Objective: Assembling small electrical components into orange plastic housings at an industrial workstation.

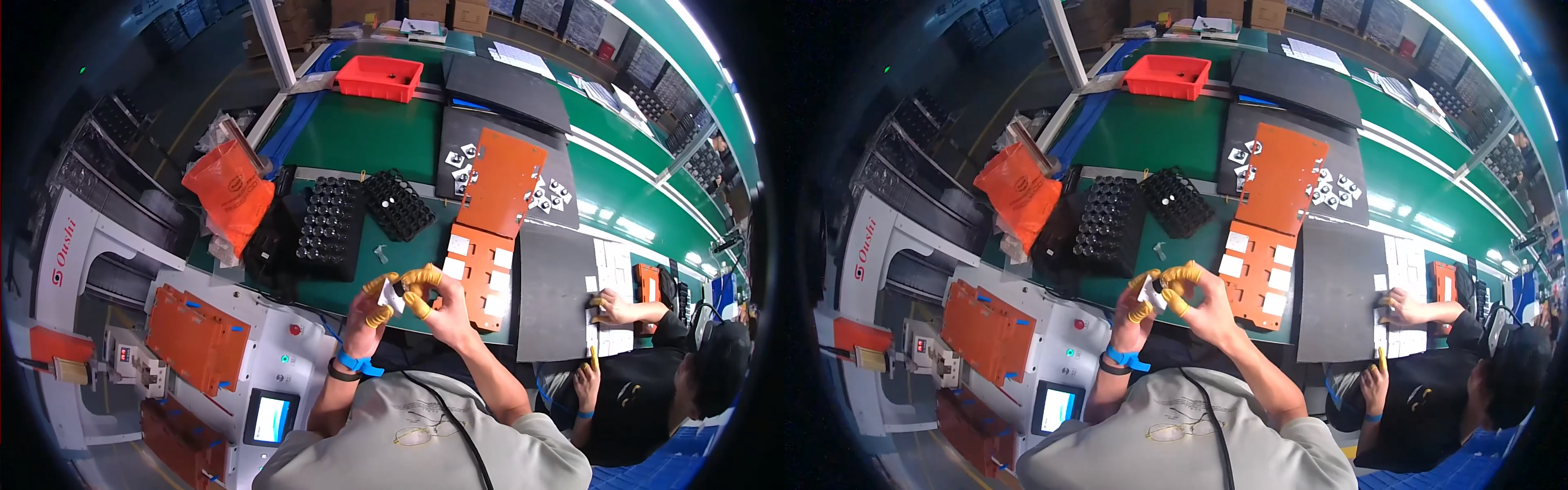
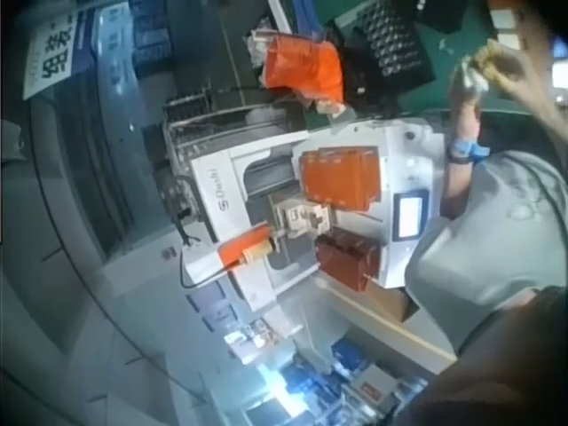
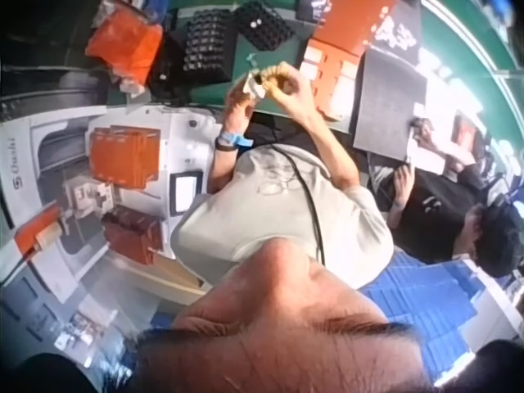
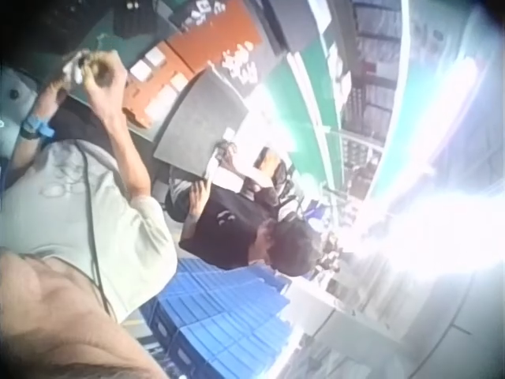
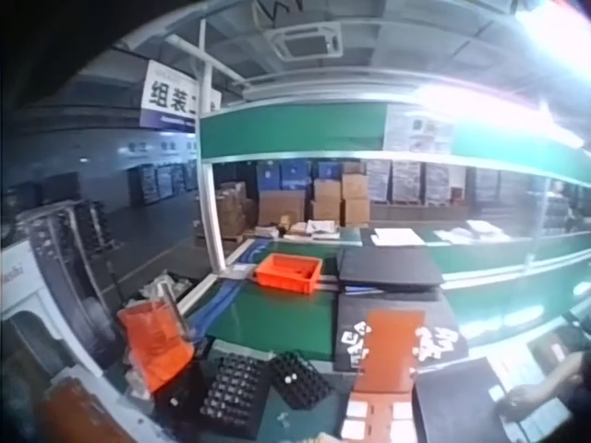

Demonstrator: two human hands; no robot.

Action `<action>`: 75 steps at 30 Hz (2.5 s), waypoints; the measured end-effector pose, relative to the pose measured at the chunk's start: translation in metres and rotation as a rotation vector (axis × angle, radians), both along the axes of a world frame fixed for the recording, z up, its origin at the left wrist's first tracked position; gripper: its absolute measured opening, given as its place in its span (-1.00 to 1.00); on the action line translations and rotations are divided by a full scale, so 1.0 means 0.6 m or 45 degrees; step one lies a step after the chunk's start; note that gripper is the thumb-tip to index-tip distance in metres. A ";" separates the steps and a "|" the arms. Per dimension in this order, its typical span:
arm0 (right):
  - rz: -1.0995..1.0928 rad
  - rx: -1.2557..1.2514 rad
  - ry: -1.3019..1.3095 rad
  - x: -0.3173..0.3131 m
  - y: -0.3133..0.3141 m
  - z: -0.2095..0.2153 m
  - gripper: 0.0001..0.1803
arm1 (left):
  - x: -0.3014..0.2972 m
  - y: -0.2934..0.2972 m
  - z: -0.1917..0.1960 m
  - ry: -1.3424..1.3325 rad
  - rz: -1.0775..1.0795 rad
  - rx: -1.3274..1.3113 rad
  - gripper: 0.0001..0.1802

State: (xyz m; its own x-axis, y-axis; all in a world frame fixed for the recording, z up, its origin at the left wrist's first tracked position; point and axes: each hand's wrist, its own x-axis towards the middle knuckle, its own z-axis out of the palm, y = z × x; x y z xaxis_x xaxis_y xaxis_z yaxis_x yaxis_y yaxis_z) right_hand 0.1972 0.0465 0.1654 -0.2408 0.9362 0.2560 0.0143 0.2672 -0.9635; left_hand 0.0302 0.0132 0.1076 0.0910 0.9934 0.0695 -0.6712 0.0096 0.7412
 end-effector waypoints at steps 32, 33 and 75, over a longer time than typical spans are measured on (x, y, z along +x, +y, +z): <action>0.115 0.279 -0.241 0.079 -0.033 0.015 -0.67 | 0.034 -0.010 0.058 0.475 -0.028 0.153 -0.39; 0.137 0.335 -0.314 0.082 -0.032 0.014 -0.65 | 0.034 -0.008 0.054 0.353 -0.107 0.125 -0.41; -0.562 0.310 -0.244 0.200 0.110 -0.102 -0.82 | 0.122 0.141 -0.219 1.522 -0.186 -0.005 -0.50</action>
State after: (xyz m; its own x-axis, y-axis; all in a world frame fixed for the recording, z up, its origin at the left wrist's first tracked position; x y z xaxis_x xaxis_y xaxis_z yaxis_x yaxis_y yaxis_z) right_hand 0.3171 0.1125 0.1041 0.0982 0.8779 0.4687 0.3451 0.4117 -0.8435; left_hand 0.1037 0.0978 -0.0240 0.2074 0.9684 -0.1389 0.4479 0.0322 0.8935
